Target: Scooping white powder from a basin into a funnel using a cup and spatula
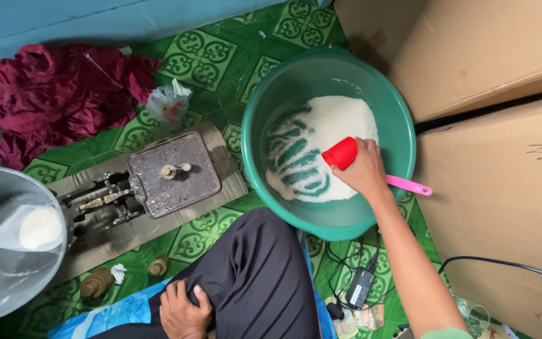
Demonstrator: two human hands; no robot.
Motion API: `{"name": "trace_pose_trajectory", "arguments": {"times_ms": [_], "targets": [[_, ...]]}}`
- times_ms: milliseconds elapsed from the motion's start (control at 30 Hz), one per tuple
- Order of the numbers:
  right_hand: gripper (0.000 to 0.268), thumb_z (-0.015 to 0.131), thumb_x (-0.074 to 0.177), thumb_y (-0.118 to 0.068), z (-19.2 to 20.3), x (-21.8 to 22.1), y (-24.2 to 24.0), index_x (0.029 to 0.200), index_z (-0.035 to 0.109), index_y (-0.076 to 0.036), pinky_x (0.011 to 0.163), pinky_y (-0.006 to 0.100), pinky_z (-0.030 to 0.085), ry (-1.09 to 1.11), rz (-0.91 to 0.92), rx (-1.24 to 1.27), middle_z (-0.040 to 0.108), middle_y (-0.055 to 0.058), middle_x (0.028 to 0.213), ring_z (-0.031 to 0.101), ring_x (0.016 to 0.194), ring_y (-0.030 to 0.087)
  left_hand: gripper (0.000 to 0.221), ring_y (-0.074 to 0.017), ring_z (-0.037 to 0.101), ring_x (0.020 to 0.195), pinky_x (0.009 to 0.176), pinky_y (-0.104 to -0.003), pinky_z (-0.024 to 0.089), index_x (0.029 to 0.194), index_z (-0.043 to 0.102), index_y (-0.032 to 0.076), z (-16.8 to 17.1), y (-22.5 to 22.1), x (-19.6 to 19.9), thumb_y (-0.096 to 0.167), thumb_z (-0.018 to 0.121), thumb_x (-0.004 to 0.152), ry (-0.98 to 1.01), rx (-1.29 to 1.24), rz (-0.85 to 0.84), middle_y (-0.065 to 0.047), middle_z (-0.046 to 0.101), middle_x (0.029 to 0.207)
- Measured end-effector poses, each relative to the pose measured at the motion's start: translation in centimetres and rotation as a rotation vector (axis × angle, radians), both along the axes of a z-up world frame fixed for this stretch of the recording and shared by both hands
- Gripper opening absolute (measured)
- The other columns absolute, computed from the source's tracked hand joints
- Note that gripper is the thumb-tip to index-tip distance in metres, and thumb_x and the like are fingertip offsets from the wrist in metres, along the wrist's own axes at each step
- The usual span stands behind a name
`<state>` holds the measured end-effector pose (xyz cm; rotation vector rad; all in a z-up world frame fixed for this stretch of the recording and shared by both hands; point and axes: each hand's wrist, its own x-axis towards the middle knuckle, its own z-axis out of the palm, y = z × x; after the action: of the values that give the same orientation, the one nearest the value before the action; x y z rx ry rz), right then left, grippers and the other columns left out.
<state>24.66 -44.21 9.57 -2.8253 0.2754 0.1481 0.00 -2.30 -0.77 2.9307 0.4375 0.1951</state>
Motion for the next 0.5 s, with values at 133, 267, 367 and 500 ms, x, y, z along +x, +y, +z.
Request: {"name": "trace_pose_trajectory", "arguments": {"times_ms": [133,267,367,500], "targets": [[0.095,0.084,0.065,-0.037,-1.6,1.1,-0.1,0.140,0.039,0.002,0.093,0.048,0.046,0.109,0.020,-0.124,0.046,0.021,0.126,0.046,0.116,0.038,0.034,-0.0293,0.056,0.087,0.070,-0.039,0.045,0.098,0.065,0.015,0.0,-0.1,0.0,0.040,0.049,0.082,-0.011,0.007,0.000,-0.003,0.060,0.099],[0.097,0.082,0.069,-0.039,-4.3,1.7,-0.4,0.143,0.035,0.003,0.091,0.049,0.047,0.150,0.055,-0.258,0.045,0.021,0.128,0.045,0.118,0.038,0.034,-0.0312,0.056,0.086,0.070,-0.040,0.045,0.098,0.065,0.013,0.2,-0.2,0.2,0.038,0.050,0.083,-0.050,-0.017,-0.002,-0.005,0.061,0.099],[0.098,0.081,0.070,-0.039,-5.0,1.6,0.1,0.143,0.034,0.005,0.095,0.051,0.046,0.144,0.058,-0.227,0.045,0.022,0.129,0.044,0.120,0.039,0.034,-0.0311,0.056,0.086,0.070,-0.041,0.045,0.099,0.065,0.013,0.0,-0.2,0.1,0.038,0.050,0.082,-0.044,-0.013,0.004,-0.005,0.061,0.099],[0.095,0.077,0.072,-0.046,-4.8,1.5,1.1,0.142,0.036,0.004,0.095,0.048,0.043,0.178,0.033,-0.188,0.045,0.022,0.128,0.044,0.116,0.038,0.034,-0.0313,0.056,0.086,0.070,-0.041,0.045,0.098,0.065,0.013,0.0,-0.2,0.1,0.038,0.049,0.082,-0.025,-0.012,-0.003,-0.006,0.060,0.099]]}}
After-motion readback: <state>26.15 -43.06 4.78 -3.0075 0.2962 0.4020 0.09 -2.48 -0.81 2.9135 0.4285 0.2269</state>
